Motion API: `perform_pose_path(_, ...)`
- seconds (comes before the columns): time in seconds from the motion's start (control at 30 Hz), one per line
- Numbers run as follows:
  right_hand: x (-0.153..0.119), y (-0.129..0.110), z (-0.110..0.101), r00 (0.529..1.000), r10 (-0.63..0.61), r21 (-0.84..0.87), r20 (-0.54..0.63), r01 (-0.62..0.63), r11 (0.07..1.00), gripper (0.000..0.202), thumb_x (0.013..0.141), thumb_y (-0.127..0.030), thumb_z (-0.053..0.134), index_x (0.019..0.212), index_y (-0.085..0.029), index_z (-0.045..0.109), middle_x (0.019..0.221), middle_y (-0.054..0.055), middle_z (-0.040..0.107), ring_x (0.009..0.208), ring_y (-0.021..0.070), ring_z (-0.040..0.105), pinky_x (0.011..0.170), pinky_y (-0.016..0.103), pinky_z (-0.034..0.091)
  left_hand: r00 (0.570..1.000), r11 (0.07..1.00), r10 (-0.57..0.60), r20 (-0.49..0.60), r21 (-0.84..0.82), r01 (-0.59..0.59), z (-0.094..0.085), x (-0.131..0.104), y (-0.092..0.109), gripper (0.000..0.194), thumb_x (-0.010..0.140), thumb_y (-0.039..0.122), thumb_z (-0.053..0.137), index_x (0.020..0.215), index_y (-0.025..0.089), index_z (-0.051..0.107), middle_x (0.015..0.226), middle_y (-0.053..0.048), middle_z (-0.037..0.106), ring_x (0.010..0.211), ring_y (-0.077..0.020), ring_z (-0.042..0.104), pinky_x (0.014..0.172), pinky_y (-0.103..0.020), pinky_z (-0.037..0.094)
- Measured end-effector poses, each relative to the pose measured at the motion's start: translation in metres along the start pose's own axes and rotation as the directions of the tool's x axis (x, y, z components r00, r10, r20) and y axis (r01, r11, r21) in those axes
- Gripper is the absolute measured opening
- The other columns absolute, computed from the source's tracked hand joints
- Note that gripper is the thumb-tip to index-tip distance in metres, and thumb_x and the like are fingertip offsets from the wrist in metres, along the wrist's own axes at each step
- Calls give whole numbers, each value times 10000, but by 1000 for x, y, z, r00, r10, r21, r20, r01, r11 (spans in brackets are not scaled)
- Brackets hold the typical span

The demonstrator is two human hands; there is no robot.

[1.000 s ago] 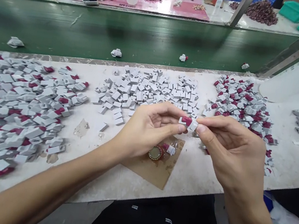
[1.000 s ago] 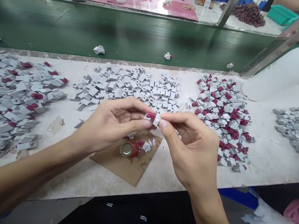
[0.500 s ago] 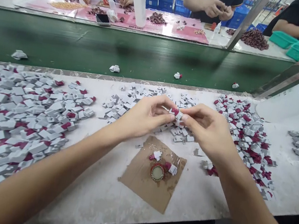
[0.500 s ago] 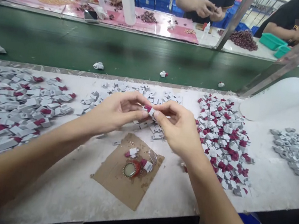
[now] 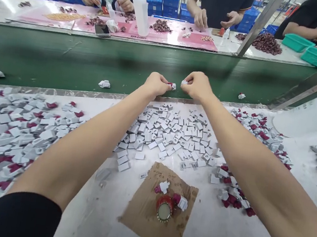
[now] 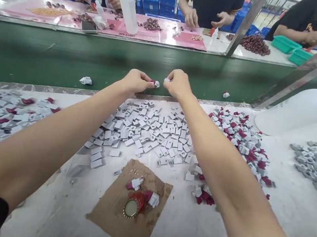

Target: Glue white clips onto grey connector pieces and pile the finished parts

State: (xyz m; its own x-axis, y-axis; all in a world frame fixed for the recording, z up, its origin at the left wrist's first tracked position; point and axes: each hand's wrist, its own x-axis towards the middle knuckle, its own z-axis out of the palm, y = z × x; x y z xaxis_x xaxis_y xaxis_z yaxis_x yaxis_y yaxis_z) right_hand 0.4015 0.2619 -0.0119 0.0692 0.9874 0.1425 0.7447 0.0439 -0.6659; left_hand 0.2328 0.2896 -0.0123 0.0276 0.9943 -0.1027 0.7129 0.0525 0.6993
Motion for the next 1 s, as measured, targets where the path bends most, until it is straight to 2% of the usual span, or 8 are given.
perform_pose_path(0.13, -60, 3, -46, 1000, -10, 101, -11, 11, 995, 460, 970, -140, 691, 1424, -153, 763, 1111, 125, 865, 1026, 307, 811, 941, 465, 678, 997, 998, 8, 80, 68, -13, 7, -1, 11, 251, 806, 207, 913, 1012, 225, 772, 981, -105, 788, 996, -337, 743, 915, -452, 605)
perform_pose_path(0.23, -129, 4, -83, 998, 31, 259, 47, -42, 965, 274, 989, -320, 813, 1235, -214, 871, 1085, 124, 877, 954, 305, 829, 924, 499, 693, 994, 985, 79, 79, 150, -90, -2, -24, 16, 482, 817, 204, 880, 1282, 214, 750, 1273, -176, 763, 1285, -428, 672, 1091, -551, 546)
perform_pose_path(0.3, -175, 6, -99, 993, 111, 320, 28, -114, 940, 293, 922, -449, 908, 1146, -261, 889, 1088, 118, 878, 919, 308, 831, 874, 504, 704, 980, 964, 165, 115, 191, -185, -11, -48, 17, 486, 821, 207, 861, 1297, 226, 765, 1393, -180, 720, 1417, -448, 584, 1194, -578, 468)
perform_pose_path(0.47, -260, 14, -101, 964, 266, 573, 24, -231, 786, 315, 850, -521, 998, 997, -271, 875, 977, 79, 860, 811, 237, 823, 719, 349, 693, 880, 829, 338, 333, 338, -446, -24, -100, 8, 295, 873, 326, 796, 1142, 214, 847, 1195, -155, 771, 1317, -462, 598, 1151, -612, 462)
perform_pose_path(0.6, -288, 13, -87, 938, 341, 711, 59, -279, 646, 313, 871, -530, 994, 1000, -264, 892, 817, 33, 813, 662, 158, 750, 649, 272, 652, 892, 783, 356, 279, 433, -447, -10, -108, 0, 298, 845, 280, 780, 1112, 178, 865, 1113, -175, 779, 1286, -497, 578, 1119, -640, 458)
perform_pose_path(0.73, -299, 9, -75, 927, 375, 811, 25, -238, 535, 317, 825, -523, 1027, 856, -264, 846, 764, 4, 785, 613, 142, 704, 604, 265, 632, 906, 827, 388, 171, 369, -424, 5, -104, -4, 138, 766, 188, 825, 903, 193, 839, 1009, -186, 748, 1277, -507, 576, 1140, -657, 426)
perform_pose_path(0.93, -317, 4, -69, 908, 411, 853, 81, -276, 442, 332, 835, -484, 1022, 1078, -284, 915, 1141, 71, 880, 991, 268, 873, 893, 415, 749, 901, 872, 416, 123, 229, -433, -1, -116, 0, 142, 771, 176, 830, 854, 241, 734, 1150, -153, 739, 1301, -455, 600, 1143, -620, 463)
perform_pose_path(1.0, -323, 3, -68, 914, 390, 858, 116, -290, 423, 326, 827, -444, 1034, 1090, -291, 919, 1067, 68, 893, 984, 282, 886, 921, 440, 754, 895, 890, 435, 97, 103, -444, -8, -128, 4, 178, 783, 168, 817, 856, 245, 674, 1155, -129, 770, 1215, -394, 667, 1088, -564, 526)
